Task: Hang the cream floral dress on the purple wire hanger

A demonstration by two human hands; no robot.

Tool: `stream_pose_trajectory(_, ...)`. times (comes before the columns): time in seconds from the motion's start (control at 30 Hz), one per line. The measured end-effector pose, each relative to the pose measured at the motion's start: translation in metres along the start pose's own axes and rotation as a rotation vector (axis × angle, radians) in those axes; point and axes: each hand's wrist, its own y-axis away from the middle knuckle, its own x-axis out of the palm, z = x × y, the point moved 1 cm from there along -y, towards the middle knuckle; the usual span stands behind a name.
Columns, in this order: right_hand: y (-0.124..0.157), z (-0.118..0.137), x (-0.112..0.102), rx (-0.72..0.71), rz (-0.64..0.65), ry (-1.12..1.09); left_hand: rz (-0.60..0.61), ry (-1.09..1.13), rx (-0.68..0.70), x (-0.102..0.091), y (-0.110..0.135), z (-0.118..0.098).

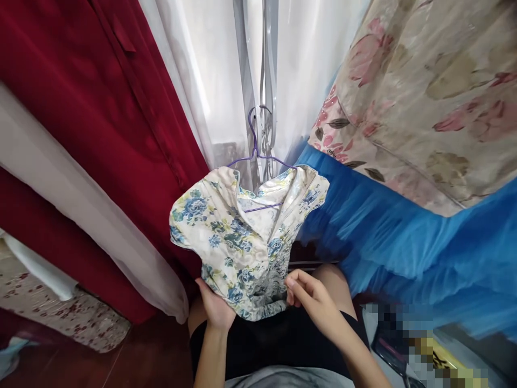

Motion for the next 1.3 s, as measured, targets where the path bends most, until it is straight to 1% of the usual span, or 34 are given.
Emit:
stream_pose_trajectory(0.03,-0.010,0.001,0.004,-0.003,0.008,0.006,-0.044,-0.015,-0.003,-0.004,0.004,0.000)
stream_pose_trajectory(0.1,-0.031,0.004,0.012,-0.025,0.010,0.033,-0.099,-0.130,-0.025,-0.008,0.011,0.003)
stream_pose_trajectory(0.17,-0.053,0.007,0.018,-0.072,-0.043,0.101,-0.091,-0.290,-0.070,-0.010,0.015,0.012)
stream_pose_trajectory(0.23,-0.072,0.008,0.023,-0.121,-0.123,0.195,-0.072,-0.393,-0.099,-0.014,0.016,0.024)
stream_pose_trajectory(0.3,-0.083,0.008,0.025,-0.164,-0.183,0.248,-0.081,-0.424,-0.095,-0.020,0.013,0.033)
stream_pose_trajectory(0.33,-0.085,0.008,0.024,-0.181,-0.194,0.230,-0.092,-0.428,-0.088,-0.023,0.010,0.034)
stream_pose_trajectory(0.4,-0.083,0.007,0.022,-0.196,-0.191,0.099,-0.139,-0.424,-0.047,-0.027,0.003,0.031)
stream_pose_trajectory(0.43,-0.079,0.007,0.020,-0.190,-0.194,0.007,-0.182,-0.423,0.000,-0.027,-0.002,0.027)
stream_pose_trajectory(0.47,-0.074,0.006,0.018,-0.177,-0.209,-0.086,-0.253,-0.425,0.087,-0.026,-0.006,0.023)
stream_pose_trajectory(0.5,-0.068,0.006,0.017,-0.159,-0.241,-0.170,-0.346,-0.440,0.215,-0.023,-0.009,0.018)
stream_pose_trajectory(0.57,-0.055,0.005,0.017,-0.122,-0.347,-0.295,-0.511,-0.518,0.529,-0.011,-0.011,0.016)
stream_pose_trajectory(0.6,-0.050,0.005,0.019,-0.101,-0.394,-0.336,-0.531,-0.581,0.670,-0.001,-0.009,0.018)
stream_pose_trajectory(0.63,-0.045,0.005,0.023,-0.078,-0.417,-0.364,-0.488,-0.655,0.773,0.009,-0.007,0.024)
stream_pose_trajectory(0.67,-0.041,0.006,0.027,-0.059,-0.417,-0.377,-0.382,-0.735,0.820,0.020,-0.004,0.031)
stream_pose_trajectory(0.7,-0.038,0.008,0.032,-0.048,-0.397,-0.376,-0.235,-0.809,0.812,0.031,-0.001,0.040)
stream_pose_trajectory(0.73,-0.036,0.010,0.036,-0.047,-0.364,-0.361,-0.098,-0.865,0.771,0.040,0.002,0.048)
stream_pose_trajectory(0.77,-0.034,0.013,0.039,-0.053,-0.322,-0.337,0.004,-0.902,0.719,0.047,0.004,0.054)
stream_pose_trajectory(0.8,-0.033,0.015,0.041,-0.063,-0.278,-0.308,0.064,-0.923,0.667,0.053,0.006,0.058)
stream_pose_trajectory(0.83,-0.032,0.018,0.041,-0.074,-0.239,-0.281,0.087,-0.932,0.632,0.056,0.006,0.060)
stream_pose_trajectory(0.9,-0.032,0.025,0.040,-0.079,-0.186,-0.253,0.099,-0.941,0.621,0.059,0.005,0.056)
stream_pose_trajectory(0.97,-0.036,0.033,0.036,-0.076,-0.194,-0.271,0.140,-0.965,0.653,0.060,0.003,0.048)
stream_pose_trajectory(1.03,-0.048,0.048,0.032,-0.090,-0.230,-0.308,0.193,-1.000,0.686,0.060,0.003,0.040)
stream_pose_trajectory(1.1,-0.068,0.071,0.028,-0.136,-0.229,-0.331,0.231,-1.049,0.691,0.061,0.004,0.033)
stream_pose_trajectory(1.17,-0.093,0.103,0.025,-0.192,-0.197,-0.336,0.253,-1.109,0.683,0.063,0.004,0.029)
stream_pose_trajectory(1.23,-0.116,0.136,0.020,-0.236,-0.167,-0.335,0.279,-1.178,0.660,0.064,0.003,0.027)
stream_pose_trajectory(1.3,-0.132,0.164,0.015,-0.280,-0.168,-0.332,0.335,-1.241,0.621,0.065,0.001,0.030)
